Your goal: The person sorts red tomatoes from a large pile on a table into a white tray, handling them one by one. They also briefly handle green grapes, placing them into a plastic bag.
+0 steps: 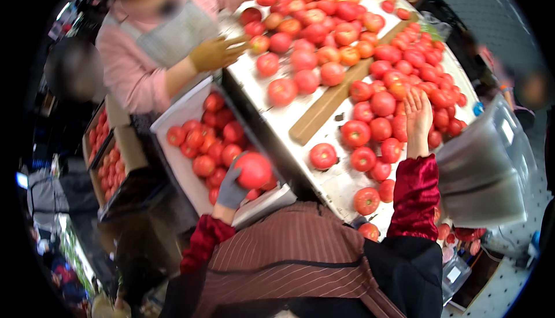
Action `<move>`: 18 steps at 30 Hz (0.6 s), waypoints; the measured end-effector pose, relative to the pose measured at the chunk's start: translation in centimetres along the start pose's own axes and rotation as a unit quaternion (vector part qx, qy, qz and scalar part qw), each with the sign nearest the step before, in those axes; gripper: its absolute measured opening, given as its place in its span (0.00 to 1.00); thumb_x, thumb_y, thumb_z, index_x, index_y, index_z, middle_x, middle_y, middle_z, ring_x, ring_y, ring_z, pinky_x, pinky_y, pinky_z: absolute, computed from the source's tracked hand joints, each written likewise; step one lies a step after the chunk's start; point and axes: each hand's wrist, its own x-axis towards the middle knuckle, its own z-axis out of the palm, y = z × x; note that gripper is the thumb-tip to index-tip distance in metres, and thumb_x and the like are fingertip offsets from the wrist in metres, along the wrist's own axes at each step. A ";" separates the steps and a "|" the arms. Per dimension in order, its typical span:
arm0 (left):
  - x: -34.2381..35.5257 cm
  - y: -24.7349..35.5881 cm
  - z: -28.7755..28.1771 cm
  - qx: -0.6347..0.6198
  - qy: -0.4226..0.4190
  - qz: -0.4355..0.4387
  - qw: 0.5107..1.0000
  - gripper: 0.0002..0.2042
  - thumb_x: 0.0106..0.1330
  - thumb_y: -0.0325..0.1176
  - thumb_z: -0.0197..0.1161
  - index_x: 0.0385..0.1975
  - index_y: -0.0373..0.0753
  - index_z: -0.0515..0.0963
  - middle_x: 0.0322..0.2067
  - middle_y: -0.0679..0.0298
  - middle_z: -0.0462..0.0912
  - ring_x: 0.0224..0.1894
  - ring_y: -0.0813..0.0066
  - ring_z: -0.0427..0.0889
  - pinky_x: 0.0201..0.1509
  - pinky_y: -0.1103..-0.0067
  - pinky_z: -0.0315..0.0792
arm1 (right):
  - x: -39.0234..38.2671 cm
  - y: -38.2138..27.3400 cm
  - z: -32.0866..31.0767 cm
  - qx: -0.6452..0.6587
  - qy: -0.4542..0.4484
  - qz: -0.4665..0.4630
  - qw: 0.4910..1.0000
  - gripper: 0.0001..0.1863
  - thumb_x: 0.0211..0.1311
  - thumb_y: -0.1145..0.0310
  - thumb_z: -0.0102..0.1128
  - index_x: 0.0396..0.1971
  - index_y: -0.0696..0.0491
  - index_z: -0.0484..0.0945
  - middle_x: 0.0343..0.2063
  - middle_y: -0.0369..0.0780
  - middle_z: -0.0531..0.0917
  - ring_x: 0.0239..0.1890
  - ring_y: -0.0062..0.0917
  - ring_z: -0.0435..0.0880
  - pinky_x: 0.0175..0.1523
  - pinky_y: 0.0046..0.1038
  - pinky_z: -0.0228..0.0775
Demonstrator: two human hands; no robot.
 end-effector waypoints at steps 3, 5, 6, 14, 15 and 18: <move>-0.2 0.5 4.1 0.000 -0.030 0.015 0.999 0.28 0.56 0.37 0.58 0.59 0.38 0.62 0.56 0.55 0.66 0.59 0.59 0.66 0.63 0.65 0.62 | -8.9 4.6 6.5 -0.119 -0.237 0.098 0.959 0.21 0.60 0.75 0.54 0.54 0.57 0.64 0.46 0.43 0.76 0.47 0.28 0.78 0.46 0.26 0.74; 0.0 0.6 6.1 0.008 -0.046 0.007 0.999 0.28 0.57 0.38 0.57 0.58 0.38 0.63 0.55 0.56 0.67 0.58 0.60 0.67 0.63 0.66 0.63 | -14.7 6.3 9.5 -0.243 -0.430 0.044 0.868 0.36 0.49 0.75 0.67 0.59 0.55 0.61 0.49 0.39 0.72 0.49 0.27 0.74 0.48 0.25 0.70; 0.1 0.6 6.7 0.016 -0.056 0.008 0.998 0.27 0.58 0.39 0.57 0.58 0.38 0.63 0.55 0.56 0.67 0.58 0.60 0.67 0.62 0.66 0.64 | -17.4 6.0 10.9 -0.298 -0.484 -0.002 0.823 0.42 0.44 0.69 0.72 0.61 0.54 0.59 0.50 0.41 0.70 0.52 0.30 0.72 0.54 0.30 0.67; -0.7 1.2 8.5 0.135 -0.023 -0.002 0.991 0.22 0.68 0.44 0.50 0.54 0.34 0.66 0.49 0.58 0.72 0.49 0.67 0.75 0.51 0.68 0.73 | -22.7 8.7 11.4 -0.228 -0.495 0.073 0.835 0.37 0.48 0.65 0.70 0.58 0.56 0.64 0.52 0.46 0.71 0.54 0.36 0.73 0.57 0.34 0.67; -1.1 1.9 8.5 0.190 -0.013 -0.019 0.981 0.21 0.68 0.43 0.50 0.54 0.34 0.67 0.47 0.58 0.73 0.47 0.67 0.76 0.48 0.69 0.73 | -22.7 9.1 11.1 -0.146 -0.454 0.211 0.853 0.34 0.52 0.64 0.68 0.58 0.57 0.64 0.52 0.46 0.73 0.52 0.35 0.75 0.55 0.33 0.68; -1.5 2.2 5.8 0.280 0.011 -0.011 0.960 0.20 0.70 0.45 0.46 0.51 0.34 0.70 0.43 0.60 0.77 0.41 0.70 0.78 0.43 0.74 0.74 | -22.9 9.2 10.7 0.031 -0.322 0.483 0.814 0.29 0.65 0.54 0.51 0.58 0.59 0.62 0.50 0.47 0.74 0.48 0.34 0.79 0.52 0.34 0.75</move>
